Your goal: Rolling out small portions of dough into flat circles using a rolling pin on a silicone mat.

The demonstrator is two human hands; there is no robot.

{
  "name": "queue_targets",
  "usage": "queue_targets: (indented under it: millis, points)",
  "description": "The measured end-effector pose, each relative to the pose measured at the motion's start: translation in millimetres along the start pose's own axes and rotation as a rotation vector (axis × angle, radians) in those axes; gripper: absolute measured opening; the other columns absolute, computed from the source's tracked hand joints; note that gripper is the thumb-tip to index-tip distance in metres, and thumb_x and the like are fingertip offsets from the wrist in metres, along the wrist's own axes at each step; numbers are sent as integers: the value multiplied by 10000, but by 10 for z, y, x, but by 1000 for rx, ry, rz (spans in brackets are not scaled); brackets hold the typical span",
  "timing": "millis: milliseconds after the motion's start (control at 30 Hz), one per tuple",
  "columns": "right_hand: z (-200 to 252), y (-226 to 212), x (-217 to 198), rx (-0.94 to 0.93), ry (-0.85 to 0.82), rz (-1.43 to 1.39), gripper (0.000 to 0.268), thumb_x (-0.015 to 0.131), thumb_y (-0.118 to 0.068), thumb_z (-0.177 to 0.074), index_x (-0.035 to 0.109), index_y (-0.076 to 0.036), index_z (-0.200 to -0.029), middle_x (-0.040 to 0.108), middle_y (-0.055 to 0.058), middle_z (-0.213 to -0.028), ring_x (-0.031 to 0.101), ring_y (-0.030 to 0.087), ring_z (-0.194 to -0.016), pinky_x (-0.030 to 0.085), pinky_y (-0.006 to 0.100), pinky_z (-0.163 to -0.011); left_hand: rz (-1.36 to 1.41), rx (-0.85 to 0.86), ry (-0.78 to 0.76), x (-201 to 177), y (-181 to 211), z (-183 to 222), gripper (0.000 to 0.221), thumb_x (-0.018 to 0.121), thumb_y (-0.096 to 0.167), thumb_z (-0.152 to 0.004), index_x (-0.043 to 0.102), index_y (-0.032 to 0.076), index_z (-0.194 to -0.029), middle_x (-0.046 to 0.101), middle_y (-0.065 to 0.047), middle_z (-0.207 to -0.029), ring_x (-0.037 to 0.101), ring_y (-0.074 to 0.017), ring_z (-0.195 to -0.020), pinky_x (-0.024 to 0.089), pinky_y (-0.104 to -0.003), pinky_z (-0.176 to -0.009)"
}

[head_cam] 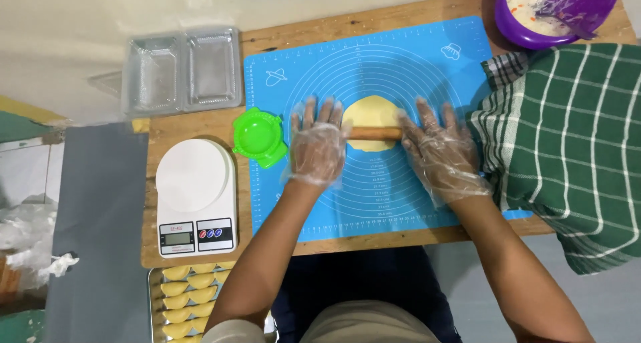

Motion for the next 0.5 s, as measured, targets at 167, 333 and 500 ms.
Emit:
queue_targets:
  millis: [167,333,500]
  points:
    - [-162,-3,55,-9,-27,0,568,328,-421,-1080,213,-387,-1635,133,3,-1738,118,381,-1563,436,650,-1089,-74,-128,-124,-97,-91,-332,563,288,411,-1100,336,152,-1598,309,-98,-1655,240,-399,-1521,118,-670,-1210]
    - [-269,-30,-34,48,-17,-37,554,308,-381,-1107,244,-283,-1648,164,34,-1728,120,384,-1549,497,653,-1022,-91,-115,-124,-32,-133,-732,554,270,414,-1111,306,185,-1613,290,-84,-1668,217,-385,-1532,74,-655,-1220]
    - [-464,185,313,-128,598,-188,646,225,-440,-1109,331,-96,-1646,252,148,-1698,240,522,-1494,237,605,-1199,-115,-36,-275,117,-138,-1129,657,31,514,-1035,31,232,-1628,0,-84,-1705,-38,-381,-1552,-97,-574,-1219]
Point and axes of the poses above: each hand's wrist, its own z-axis away from the middle knuckle, its own x-axis out of the palm, y = z × x, the point moved 9 cm from there along -z, towards the middle knuckle
